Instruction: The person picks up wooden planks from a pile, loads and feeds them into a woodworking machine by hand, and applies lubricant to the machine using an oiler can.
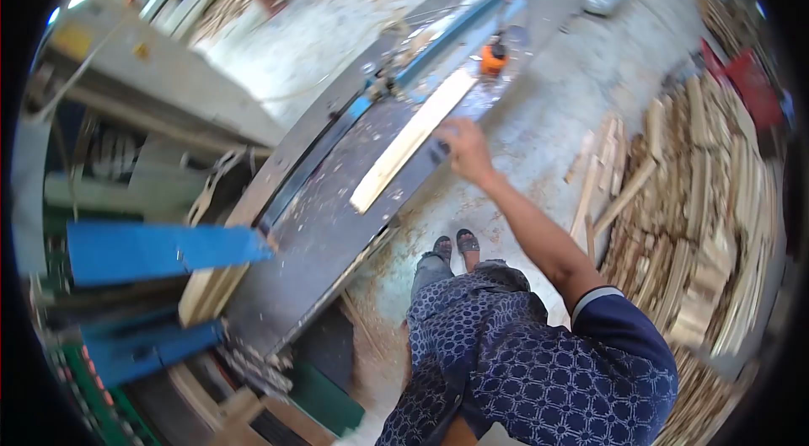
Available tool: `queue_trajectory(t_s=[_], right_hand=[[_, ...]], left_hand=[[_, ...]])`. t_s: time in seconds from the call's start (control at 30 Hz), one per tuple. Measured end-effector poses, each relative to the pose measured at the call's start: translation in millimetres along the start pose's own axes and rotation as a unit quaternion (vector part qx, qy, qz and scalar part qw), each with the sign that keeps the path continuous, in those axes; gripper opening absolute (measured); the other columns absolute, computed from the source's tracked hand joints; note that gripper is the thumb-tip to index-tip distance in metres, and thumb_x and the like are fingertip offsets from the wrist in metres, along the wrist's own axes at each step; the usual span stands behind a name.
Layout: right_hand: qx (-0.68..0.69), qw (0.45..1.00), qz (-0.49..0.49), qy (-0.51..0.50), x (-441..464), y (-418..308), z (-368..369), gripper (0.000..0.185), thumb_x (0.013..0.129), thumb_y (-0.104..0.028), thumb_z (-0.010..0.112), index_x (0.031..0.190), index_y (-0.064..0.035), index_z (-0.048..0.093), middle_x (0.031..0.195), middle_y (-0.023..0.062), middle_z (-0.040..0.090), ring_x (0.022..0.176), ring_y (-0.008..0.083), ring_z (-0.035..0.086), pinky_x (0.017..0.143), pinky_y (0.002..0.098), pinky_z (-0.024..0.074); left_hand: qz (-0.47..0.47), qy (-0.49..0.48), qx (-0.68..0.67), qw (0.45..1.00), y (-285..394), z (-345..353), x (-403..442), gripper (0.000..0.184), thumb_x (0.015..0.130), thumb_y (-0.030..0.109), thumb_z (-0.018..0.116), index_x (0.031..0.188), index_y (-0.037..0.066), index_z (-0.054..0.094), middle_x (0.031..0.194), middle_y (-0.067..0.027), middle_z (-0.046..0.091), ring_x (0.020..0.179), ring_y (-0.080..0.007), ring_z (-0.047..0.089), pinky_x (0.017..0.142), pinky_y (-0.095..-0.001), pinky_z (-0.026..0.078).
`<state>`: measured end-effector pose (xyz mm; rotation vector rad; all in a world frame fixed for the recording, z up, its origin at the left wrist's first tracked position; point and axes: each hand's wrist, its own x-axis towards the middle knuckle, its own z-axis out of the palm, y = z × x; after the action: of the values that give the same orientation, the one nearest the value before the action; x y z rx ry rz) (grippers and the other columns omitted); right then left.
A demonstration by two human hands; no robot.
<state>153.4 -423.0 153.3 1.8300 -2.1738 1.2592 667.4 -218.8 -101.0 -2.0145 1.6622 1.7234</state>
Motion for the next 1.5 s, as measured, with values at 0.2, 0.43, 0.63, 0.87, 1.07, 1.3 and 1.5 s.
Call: queue_trajectory(t_s=[0.2, 0.43, 0.63, 0.87, 1.07, 1.3, 1.5], right_hand=[[-0.02, 0.914, 0.343, -0.218, -290.0, 12.4, -36.8, 0.043, 0.074, -0.001, 0.063, 0.114, -0.014, 0.073, 0.112, 0.0164, 0.066, 0.108, 0.0393, 0.064, 0.091, 0.049, 0.0525], [-0.059, 0.63, 0.775, 0.001, -567.6, -90.7, -132.3, 0.033, 0.079, -0.015, 0.064, 0.109, -0.0123, 0.077, 0.115, 0.0178, 0.074, 0.11, 0.0353, 0.069, 0.095, 0.0456, 0.055], [0.17, 0.393, 0.796, 0.427, -634.9, -123.1, -115.7, 0.019, 0.089, -0.022, 0.068, 0.1, -0.0086, 0.077, 0.098, 0.0128, 0.075, 0.081, 0.0234, 0.074, 0.069, 0.0378, 0.0599], [0.25, 0.398, 0.627, 0.621, -728.4, -67.9, -197.1, 0.023, 0.096, -0.015, 0.062, 0.115, -0.006, 0.07, 0.096, 0.0068, 0.073, 0.081, 0.0186, 0.072, 0.068, 0.0335, 0.057], [0.184, 0.403, 0.526, 0.726, -781.7, -18.8, -420.4, 0.028, 0.103, -0.032, 0.064, 0.112, -0.0051, 0.066, 0.096, 0.0058, 0.07, 0.08, 0.0146, 0.067, 0.068, 0.0297, 0.0541], [0.138, 0.338, 0.514, 0.776, -803.0, 93.2, -580.5, 0.04, 0.095, -0.027, 0.075, 0.123, -0.0007, 0.063, 0.091, 0.0034, 0.066, 0.074, 0.0137, 0.062, 0.064, 0.0292, 0.0514], [0.012, 0.456, 0.617, 0.642, -827.9, 104.2, -603.5, 0.04, 0.089, -0.029, 0.078, 0.109, 0.0048, 0.07, 0.099, 0.0135, 0.074, 0.087, 0.0145, 0.068, 0.077, 0.0304, 0.0535]], left_hand=[[0.019, -0.157, 0.069, 0.985, 49.7, -36.4, 49.0, 0.035, 0.1, 0.03, 0.054, 0.117, 0.005, 0.071, 0.108, -0.013, 0.074, 0.1, -0.0261, 0.069, 0.086, -0.039, 0.053], [0.059, -0.31, 0.228, 0.921, 142.5, -34.3, 124.6, 0.031, 0.098, 0.027, 0.057, 0.115, 0.003, 0.068, 0.103, -0.0131, 0.073, 0.092, -0.0251, 0.07, 0.077, -0.0371, 0.054], [0.136, -0.33, 0.338, 0.871, 227.5, 45.8, 150.5, 0.028, 0.097, 0.025, 0.06, 0.112, 0.002, 0.066, 0.099, -0.0132, 0.072, 0.084, -0.0243, 0.07, 0.07, -0.0355, 0.055], [0.114, -0.427, 0.251, 0.861, 287.7, 330.5, 10.4, 0.038, 0.099, 0.024, 0.063, 0.127, 0.0, 0.057, 0.111, -0.0142, 0.07, 0.091, -0.0248, 0.071, 0.071, -0.0348, 0.058], [0.386, -0.608, 0.251, 0.647, 304.4, 558.7, -298.6, 0.059, 0.092, 0.022, 0.078, 0.14, -0.002, 0.052, 0.118, -0.0163, 0.065, 0.098, -0.0231, 0.067, 0.084, -0.0349, 0.055], [0.712, -0.442, 0.243, 0.489, 297.1, 698.9, -444.8, 0.079, 0.077, 0.024, 0.089, 0.141, 0.0, 0.05, 0.135, -0.025, 0.05, 0.121, -0.0414, 0.052, 0.107, -0.0484, 0.041], [0.766, -0.359, 0.319, 0.428, 288.3, 729.4, -448.9, 0.079, 0.067, 0.025, 0.089, 0.134, 0.001, 0.054, 0.122, -0.021, 0.054, 0.11, -0.0422, 0.051, 0.096, -0.0536, 0.043]])
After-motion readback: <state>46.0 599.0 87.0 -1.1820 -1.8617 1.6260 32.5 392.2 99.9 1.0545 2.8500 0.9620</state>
